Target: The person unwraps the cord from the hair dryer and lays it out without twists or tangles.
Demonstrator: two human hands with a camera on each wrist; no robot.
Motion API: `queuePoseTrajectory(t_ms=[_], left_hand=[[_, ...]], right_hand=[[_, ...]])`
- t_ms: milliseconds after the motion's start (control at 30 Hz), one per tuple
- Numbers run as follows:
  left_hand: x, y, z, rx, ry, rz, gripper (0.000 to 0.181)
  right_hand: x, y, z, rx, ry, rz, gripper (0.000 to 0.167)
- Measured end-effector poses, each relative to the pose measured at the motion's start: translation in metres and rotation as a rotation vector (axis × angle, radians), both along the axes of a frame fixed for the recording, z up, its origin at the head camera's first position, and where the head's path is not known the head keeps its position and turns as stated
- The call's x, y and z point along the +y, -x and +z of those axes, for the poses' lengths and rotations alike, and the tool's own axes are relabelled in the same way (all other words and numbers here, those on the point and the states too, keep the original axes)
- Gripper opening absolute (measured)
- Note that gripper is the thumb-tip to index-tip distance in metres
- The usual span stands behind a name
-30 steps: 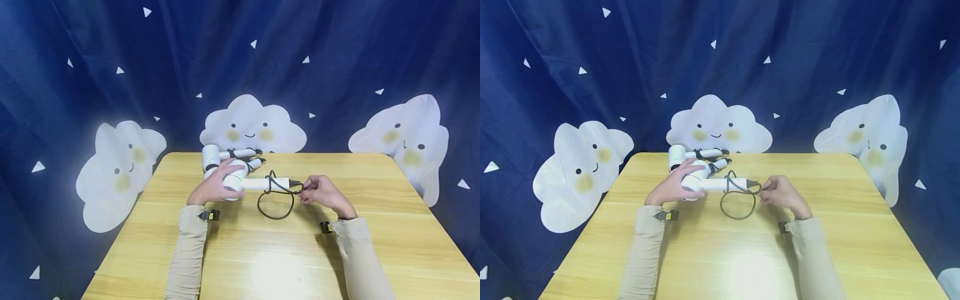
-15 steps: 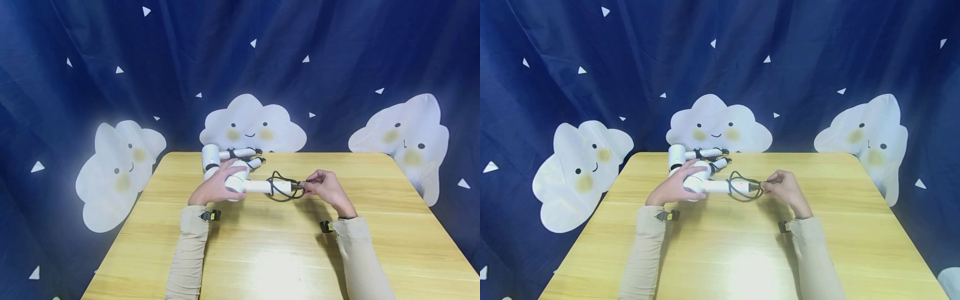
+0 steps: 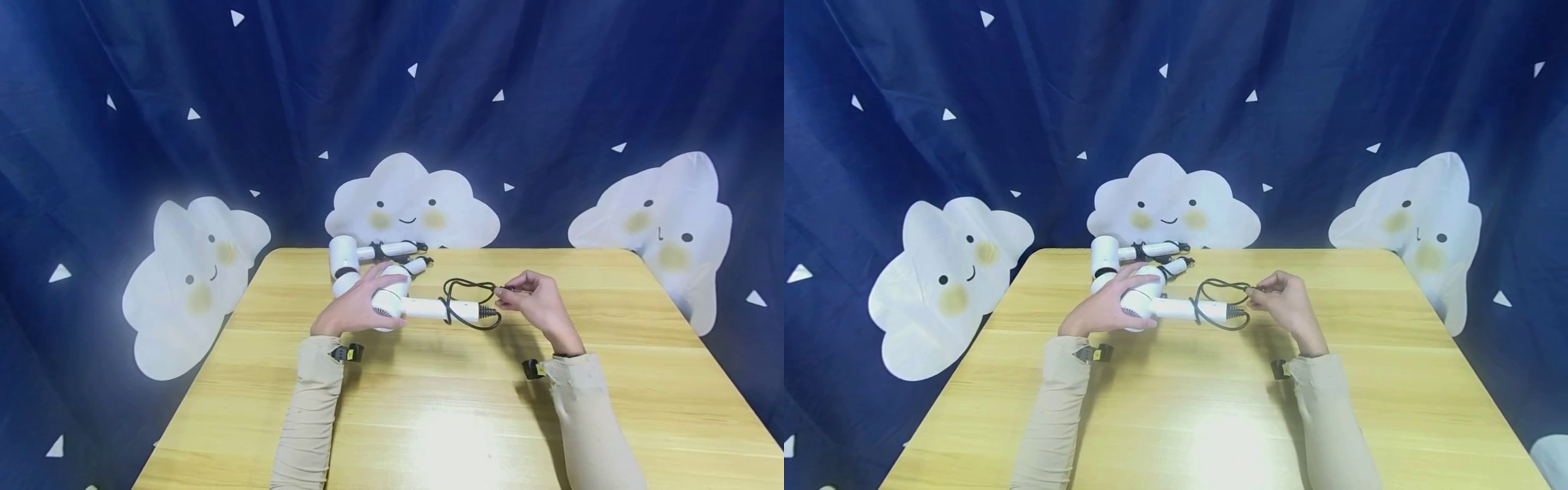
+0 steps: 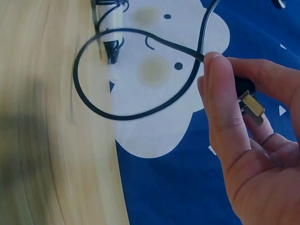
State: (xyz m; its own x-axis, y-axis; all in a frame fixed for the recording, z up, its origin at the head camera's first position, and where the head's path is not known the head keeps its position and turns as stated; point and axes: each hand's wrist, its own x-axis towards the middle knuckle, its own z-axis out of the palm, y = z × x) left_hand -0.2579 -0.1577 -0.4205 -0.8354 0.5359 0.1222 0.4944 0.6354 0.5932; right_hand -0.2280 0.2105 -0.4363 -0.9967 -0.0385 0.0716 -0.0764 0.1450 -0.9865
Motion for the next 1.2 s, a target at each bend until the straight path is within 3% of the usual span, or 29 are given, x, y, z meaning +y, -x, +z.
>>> queuePoseTrajectory(t_ms=[400,767,1067,1200], left_hand=[[0.002,0.001,-0.001,0.006,0.008,-0.013,0.084],[0.003,0.002,-0.004,-0.011,0.005,-0.018,0.084],[0.002,0.003,-0.005,-0.004,-0.004,-0.010,0.084],[0.001,0.003,-0.006,-0.003,-0.007,-0.003,0.083]], right_hand=[[-0.003,-0.001,0.004,0.105,0.201,-0.050,0.021],[-0.010,-0.009,0.019,0.222,0.390,-0.061,0.018],[-0.014,-0.020,0.033,0.268,0.384,-0.015,0.021],[-0.014,-0.026,0.039,0.275,0.301,0.008,0.025]])
